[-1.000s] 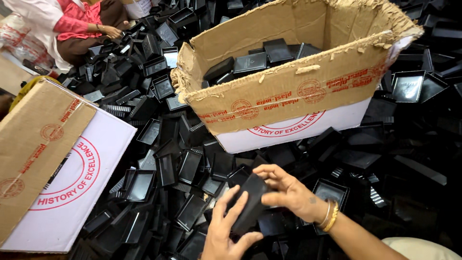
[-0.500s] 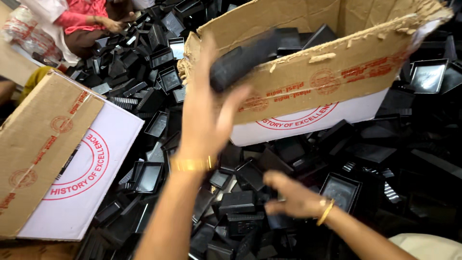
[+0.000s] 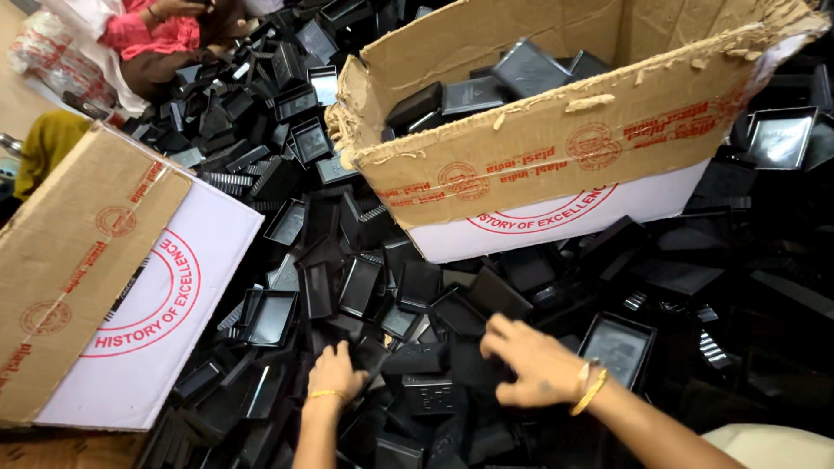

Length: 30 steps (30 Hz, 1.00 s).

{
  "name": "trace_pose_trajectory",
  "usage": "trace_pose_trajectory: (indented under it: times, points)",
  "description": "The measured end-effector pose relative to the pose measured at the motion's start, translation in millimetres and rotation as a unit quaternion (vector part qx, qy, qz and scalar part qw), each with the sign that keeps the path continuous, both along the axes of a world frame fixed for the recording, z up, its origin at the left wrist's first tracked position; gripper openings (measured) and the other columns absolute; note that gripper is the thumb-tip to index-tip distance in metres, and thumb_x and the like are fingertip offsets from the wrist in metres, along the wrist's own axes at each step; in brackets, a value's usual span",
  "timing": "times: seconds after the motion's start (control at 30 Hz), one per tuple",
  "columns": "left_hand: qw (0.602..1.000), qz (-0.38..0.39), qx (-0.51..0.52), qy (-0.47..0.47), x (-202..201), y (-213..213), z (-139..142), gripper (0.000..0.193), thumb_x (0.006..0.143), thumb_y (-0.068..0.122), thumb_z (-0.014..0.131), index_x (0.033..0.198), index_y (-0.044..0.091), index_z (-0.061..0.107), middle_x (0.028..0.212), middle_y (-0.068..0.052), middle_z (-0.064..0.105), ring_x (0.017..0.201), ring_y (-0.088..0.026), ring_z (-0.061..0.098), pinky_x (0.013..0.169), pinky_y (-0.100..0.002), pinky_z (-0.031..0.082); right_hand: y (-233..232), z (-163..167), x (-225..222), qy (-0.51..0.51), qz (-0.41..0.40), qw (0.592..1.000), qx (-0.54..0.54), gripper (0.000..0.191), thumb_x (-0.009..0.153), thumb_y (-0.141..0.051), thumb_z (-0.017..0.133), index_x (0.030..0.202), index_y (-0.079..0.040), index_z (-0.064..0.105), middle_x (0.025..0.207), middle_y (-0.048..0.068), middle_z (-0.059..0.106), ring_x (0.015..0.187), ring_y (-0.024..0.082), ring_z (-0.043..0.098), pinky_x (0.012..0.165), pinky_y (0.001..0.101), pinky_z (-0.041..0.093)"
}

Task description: The person sits on the floor among a large spread of black plastic boxes and lids, picks up pieces one at a time, fits a lid onto a base, and places the assembled boxes into a cardboard box in front of them. They continue picking, matching, and boxing pieces across the episode.

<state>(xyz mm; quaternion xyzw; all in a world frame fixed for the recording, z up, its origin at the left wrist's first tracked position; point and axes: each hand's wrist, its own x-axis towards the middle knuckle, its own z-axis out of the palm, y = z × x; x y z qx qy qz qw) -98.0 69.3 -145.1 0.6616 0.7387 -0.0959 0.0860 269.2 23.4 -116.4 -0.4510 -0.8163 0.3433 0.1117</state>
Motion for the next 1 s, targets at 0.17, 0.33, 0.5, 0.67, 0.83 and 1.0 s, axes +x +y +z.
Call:
trace_pose_trajectory:
  times: [0.17, 0.33, 0.5, 0.67, 0.83, 1.0]
  points:
    - [0.970, 0.031, 0.079, -0.230, -1.5, -8.4, -15.0, 0.054, 0.080, 0.023, 0.078, 0.127, 0.002, 0.062, 0.114, -0.025, 0.065, 0.105, -0.051, 0.057, 0.086, -0.052, 0.050, 10.1, 27.5, 20.2, 0.155, -0.090, 0.981, 0.075, 0.062, 0.067, -0.025, 0.078, 0.123, -0.007, 0.059, 0.115, 0.012, 0.052, 0.110, 0.032, 0.057, 0.092, 0.0389, 0.050]
    - [0.731, 0.116, 0.185, -0.646, -9.7, -6.8, -0.6, 0.046, 0.083, 0.023, 0.075, 0.122, 0.001, 0.067, 0.112, -0.023, 0.072, 0.095, -0.045, 0.068, 0.079, -0.052, 0.056, 14.3, 36.8, 20.6, 0.191, -0.149, 0.959, 0.145, 0.060, 0.075, -0.032, 0.082, 0.124, -0.007, 0.060, 0.115, 0.010, 0.059, 0.106, 0.028, 0.059, 0.090, 0.0365, 0.049]
    - [0.988, 0.146, -0.048, -0.034, -8.9, -32.6, 11.3, 0.034, 0.096, 0.037, 0.064, 0.116, 0.013, 0.076, 0.123, -0.015, 0.072, 0.117, -0.037, 0.067, 0.100, -0.047, 0.051, 9.5, 52.1, 20.3, 0.166, -0.242, 0.956, 0.028, 0.070, 0.069, -0.035, 0.084, 0.128, -0.011, 0.057, 0.111, 0.005, 0.059, 0.083, 0.023, 0.060, 0.072, 0.0336, 0.052]
    - [0.959, 0.052, -0.259, -0.100, -9.2, -41.5, 14.4, 0.057, 0.078, 0.031, 0.081, 0.130, 0.012, 0.067, 0.130, -0.014, 0.067, 0.124, -0.030, 0.064, 0.106, -0.037, 0.050, 9.0, 57.0, 18.9, 0.146, -0.220, 0.964, 0.039, 0.068, 0.067, -0.034, 0.084, 0.126, -0.011, 0.058, 0.105, 0.007, 0.058, 0.080, 0.022, 0.058, 0.071, 0.0334, 0.050]
    - [0.757, 0.108, -0.111, -0.635, -51.4, -56.3, 17.9, 0.058, 0.071, 0.014, 0.073, 0.127, 0.000, 0.071, 0.122, -0.024, 0.076, 0.109, -0.032, 0.072, 0.094, -0.039, 0.053, 9.2, 49.3, 21.5, 0.171, -0.180, 0.966, 0.071, 0.067, 0.068, -0.035, 0.084, 0.126, -0.011, 0.059, 0.109, 0.007, 0.057, 0.091, 0.024, 0.059, 0.078, 0.0345, 0.050]
    - [0.906, 0.187, -0.002, -0.379, -50.8, -54.4, -5.0, 0.049, 0.080, 0.012, 0.074, 0.128, 0.004, 0.067, 0.118, -0.016, 0.074, 0.101, -0.024, 0.069, 0.088, -0.036, 0.054, 10.0, 42.8, 22.2, 0.163, -0.160, 0.970, 0.082, 0.063, 0.069, -0.034, 0.084, 0.121, -0.010, 0.059, 0.111, 0.008, 0.057, 0.098, 0.026, 0.059, 0.081, 0.0358, 0.051]
